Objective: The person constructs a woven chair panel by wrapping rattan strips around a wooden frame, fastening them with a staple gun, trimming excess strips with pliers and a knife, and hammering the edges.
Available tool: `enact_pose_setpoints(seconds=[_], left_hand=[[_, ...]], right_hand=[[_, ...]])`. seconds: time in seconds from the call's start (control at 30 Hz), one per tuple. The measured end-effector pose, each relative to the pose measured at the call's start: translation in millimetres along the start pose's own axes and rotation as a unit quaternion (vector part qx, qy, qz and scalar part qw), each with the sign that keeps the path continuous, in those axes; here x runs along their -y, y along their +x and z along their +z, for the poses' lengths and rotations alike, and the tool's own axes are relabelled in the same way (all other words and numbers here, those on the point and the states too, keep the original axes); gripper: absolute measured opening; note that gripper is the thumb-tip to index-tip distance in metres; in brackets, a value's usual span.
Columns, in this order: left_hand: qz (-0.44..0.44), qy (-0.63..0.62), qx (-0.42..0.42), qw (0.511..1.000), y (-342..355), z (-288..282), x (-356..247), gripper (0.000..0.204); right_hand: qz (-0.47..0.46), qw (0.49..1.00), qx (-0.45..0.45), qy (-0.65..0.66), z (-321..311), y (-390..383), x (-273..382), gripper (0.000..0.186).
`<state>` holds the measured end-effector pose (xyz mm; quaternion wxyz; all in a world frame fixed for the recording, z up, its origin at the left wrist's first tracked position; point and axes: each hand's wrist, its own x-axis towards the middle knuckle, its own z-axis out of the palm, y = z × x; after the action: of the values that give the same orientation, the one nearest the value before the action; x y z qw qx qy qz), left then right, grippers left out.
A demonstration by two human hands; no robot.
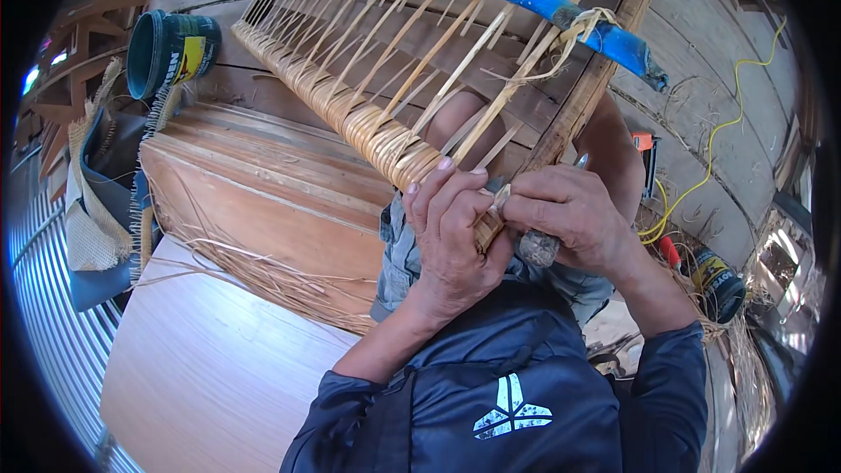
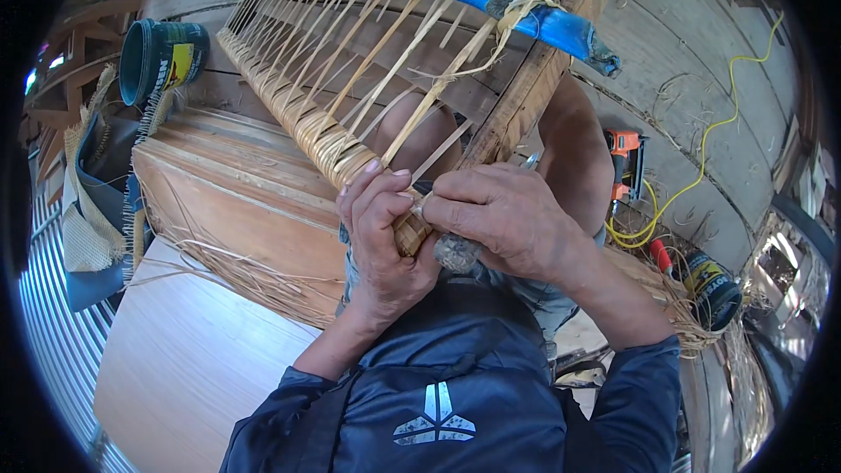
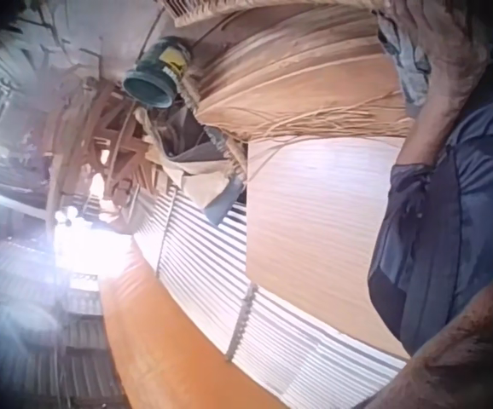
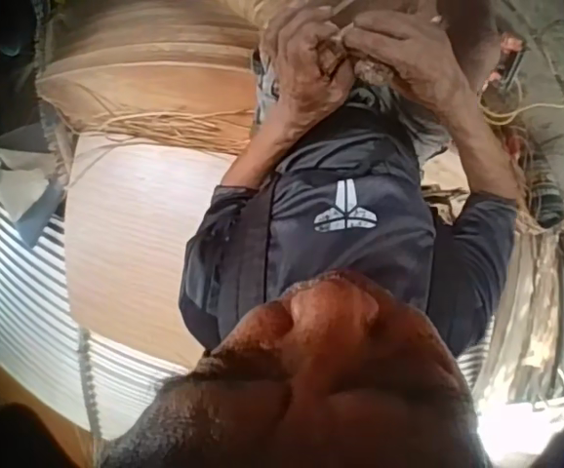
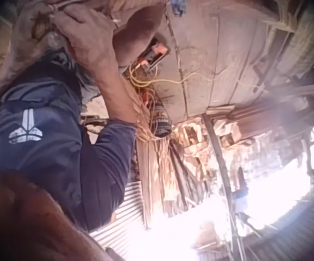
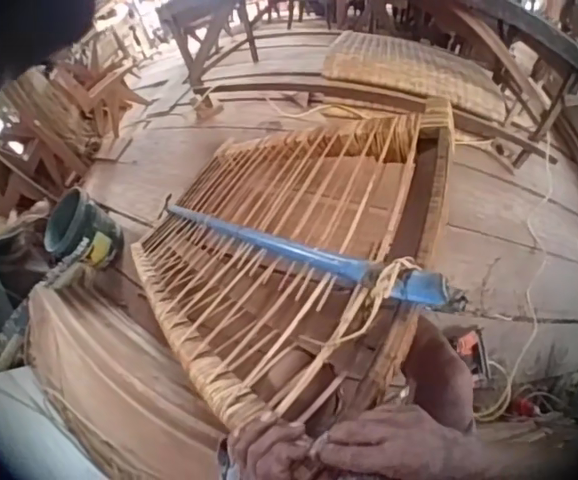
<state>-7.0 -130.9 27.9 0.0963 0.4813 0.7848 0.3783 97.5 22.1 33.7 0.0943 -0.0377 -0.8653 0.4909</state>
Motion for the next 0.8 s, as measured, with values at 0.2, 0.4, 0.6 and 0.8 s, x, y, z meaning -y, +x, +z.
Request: enact_pose_setpoints(seconds=[0.2,0.4,0.6,0.8], left_hand=[[-0.011,-0.012,-0.004,1.0,-2.7,1.9,1.6,0.051],[-0.016,-0.025,0.0,1.0,2.0,6.7,2.1,0.045],[-0.002,-0.014,-0.027,1.0,-0.7,10.2,1.3,0.047],[0.053,0.027,0.002,0.998,-6.0,11.4,-2.6,0.045]], right_hand=[[0.025,1.0,0.014,0.003,-2.4,9.0,4.2,0.035],[0.085,0.993,0.084,0.011,-15.8,24.2,5.2,0.023],[0.133,0.984,0.096,0.063,-17.6,33.0,-6.8,0.025],[0.345,0.862,-0.331,0.17,-40.4,-61.2,-13.6,0.025]])
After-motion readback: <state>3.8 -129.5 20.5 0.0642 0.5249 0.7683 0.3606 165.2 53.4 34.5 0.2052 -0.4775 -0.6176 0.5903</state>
